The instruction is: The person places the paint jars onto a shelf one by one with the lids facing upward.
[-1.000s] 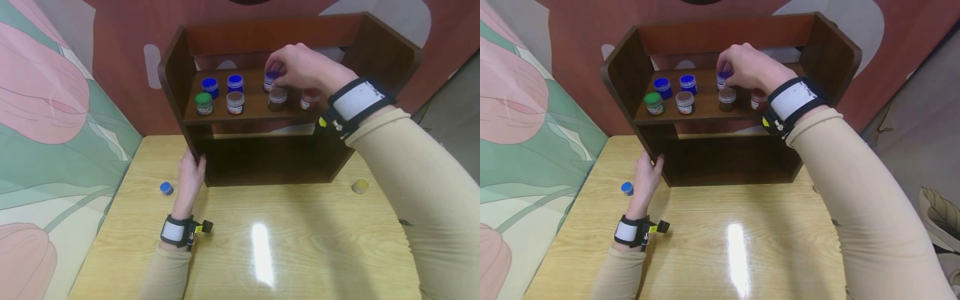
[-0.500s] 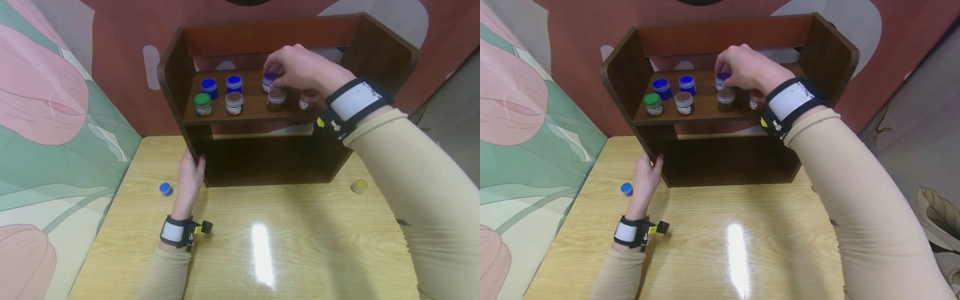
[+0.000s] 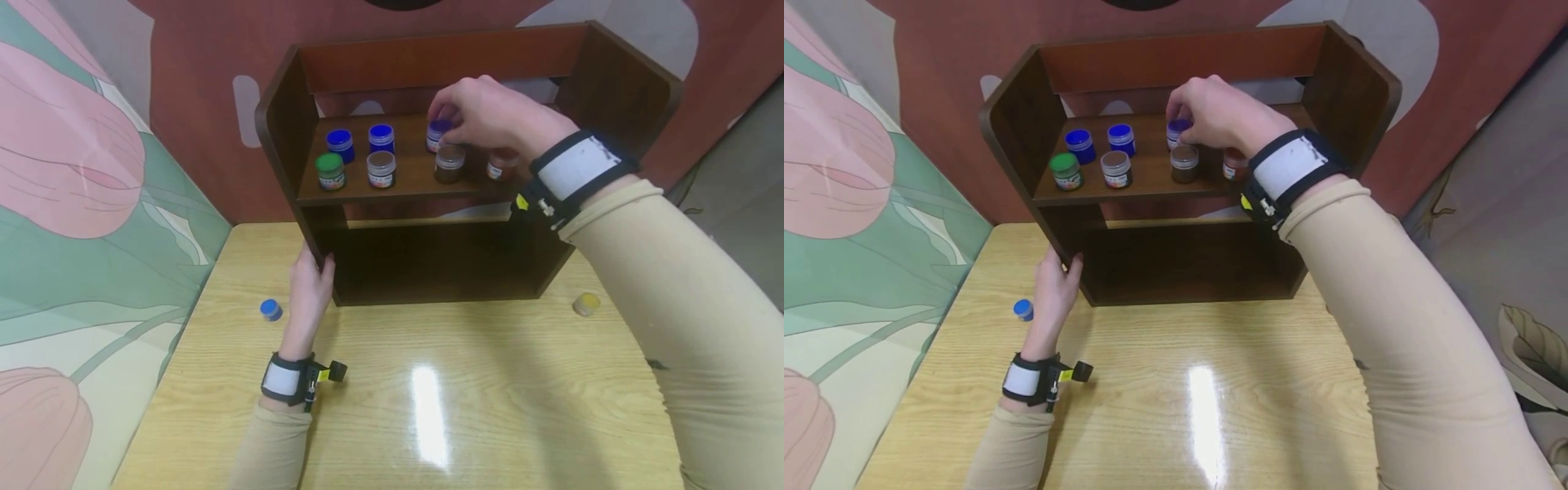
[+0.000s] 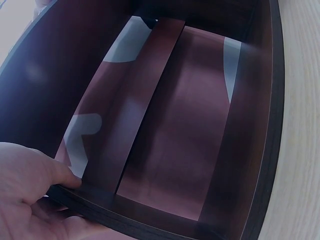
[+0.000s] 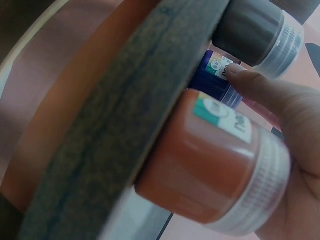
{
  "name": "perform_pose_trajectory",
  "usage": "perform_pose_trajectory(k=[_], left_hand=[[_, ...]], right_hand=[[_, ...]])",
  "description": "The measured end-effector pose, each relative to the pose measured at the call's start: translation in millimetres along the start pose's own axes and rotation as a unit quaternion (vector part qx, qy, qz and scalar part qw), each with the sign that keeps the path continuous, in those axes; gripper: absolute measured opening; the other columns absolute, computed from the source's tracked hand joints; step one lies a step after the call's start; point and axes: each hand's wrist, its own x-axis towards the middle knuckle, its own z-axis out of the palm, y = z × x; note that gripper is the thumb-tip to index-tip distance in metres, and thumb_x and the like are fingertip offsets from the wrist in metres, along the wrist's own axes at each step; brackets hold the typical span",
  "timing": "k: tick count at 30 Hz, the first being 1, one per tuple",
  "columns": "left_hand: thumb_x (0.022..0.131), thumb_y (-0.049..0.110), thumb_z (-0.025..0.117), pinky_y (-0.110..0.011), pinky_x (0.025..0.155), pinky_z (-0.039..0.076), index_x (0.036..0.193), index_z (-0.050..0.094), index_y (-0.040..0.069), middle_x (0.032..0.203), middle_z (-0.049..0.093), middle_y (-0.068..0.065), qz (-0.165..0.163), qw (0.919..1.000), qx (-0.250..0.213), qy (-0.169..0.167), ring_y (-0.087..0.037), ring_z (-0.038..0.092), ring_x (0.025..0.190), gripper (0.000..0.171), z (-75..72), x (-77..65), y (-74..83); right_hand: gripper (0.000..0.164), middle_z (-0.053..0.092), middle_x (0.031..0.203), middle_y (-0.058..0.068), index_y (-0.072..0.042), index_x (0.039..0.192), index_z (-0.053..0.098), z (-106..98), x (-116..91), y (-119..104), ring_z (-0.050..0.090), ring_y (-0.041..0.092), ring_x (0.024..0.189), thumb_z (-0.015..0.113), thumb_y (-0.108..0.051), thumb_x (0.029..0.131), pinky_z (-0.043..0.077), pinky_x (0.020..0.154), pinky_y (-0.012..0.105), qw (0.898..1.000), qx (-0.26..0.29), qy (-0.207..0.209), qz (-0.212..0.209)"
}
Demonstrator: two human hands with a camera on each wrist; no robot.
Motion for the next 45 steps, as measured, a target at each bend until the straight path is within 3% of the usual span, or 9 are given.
perform_pose_trajectory(k=[17, 24, 31, 39, 45], left_hand=[[0.099, 0.010, 0.057, -0.052, 0.095, 0.057, 0.126, 0.054, 0.001, 0.123, 0.066, -0.024, -0.005, 1.0000, -0.002, -0.007, -0.041, 0.065, 0.115, 0.029, -1.7, 0.3, 3.7], [0.099, 0.010, 0.057, -0.051, 0.090, 0.059, 0.124, 0.054, 0.001, 0.121, 0.067, -0.024, -0.009, 0.9999, 0.000, -0.007, -0.042, 0.067, 0.111, 0.026, 0.3, 0.8, 4.1], [0.099, 0.010, 0.056, -0.052, 0.096, 0.056, 0.126, 0.054, 0.001, 0.123, 0.066, -0.025, -0.007, 0.9999, -0.008, -0.009, -0.042, 0.065, 0.116, 0.028, -0.4, 2.3, 2.8], [0.100, 0.012, 0.056, -0.052, 0.096, 0.056, 0.123, 0.054, 0.002, 0.120, 0.067, -0.024, -0.017, 0.9998, -0.001, -0.009, -0.040, 0.065, 0.116, 0.025, -1.5, 3.3, 2.6], [0.099, 0.010, 0.057, -0.053, 0.093, 0.057, 0.121, 0.055, 0.000, 0.118, 0.068, -0.024, -0.013, 0.9999, -0.004, -0.003, -0.041, 0.066, 0.113, 0.024, -1.1, 3.1, 1.6]], right_hand=[[0.052, 0.056, 0.144, 0.017, -0.011, 0.148, 0.047, -3, -3, 2, 0.055, 0.035, 0.133, 0.061, -0.023, 0.099, 0.046, 0.111, 0.055, 1.000, 0.006, 0.019, 0.006], [0.049, 0.057, 0.144, 0.013, -0.014, 0.147, 0.048, -5, -12, 3, 0.056, 0.032, 0.130, 0.051, -0.035, 0.103, 0.046, 0.113, 0.049, 0.998, 0.007, 0.064, 0.015], [0.049, 0.060, 0.138, 0.012, -0.014, 0.145, 0.050, -5, -21, -6, 0.057, 0.027, 0.124, 0.050, -0.040, 0.103, 0.047, 0.113, 0.045, 0.992, -0.008, 0.123, -0.001], [0.043, 0.061, 0.137, 0.012, -0.010, 0.138, 0.057, 4, -34, -18, 0.058, 0.029, 0.124, 0.053, -0.034, 0.102, 0.047, 0.112, 0.045, 0.984, -0.023, 0.165, -0.057], [0.032, 0.068, 0.125, 0.016, -0.003, 0.125, 0.064, 18, -49, -19, 0.059, 0.032, 0.121, 0.058, -0.021, 0.100, 0.047, 0.110, 0.047, 0.960, -0.046, 0.240, -0.136]])
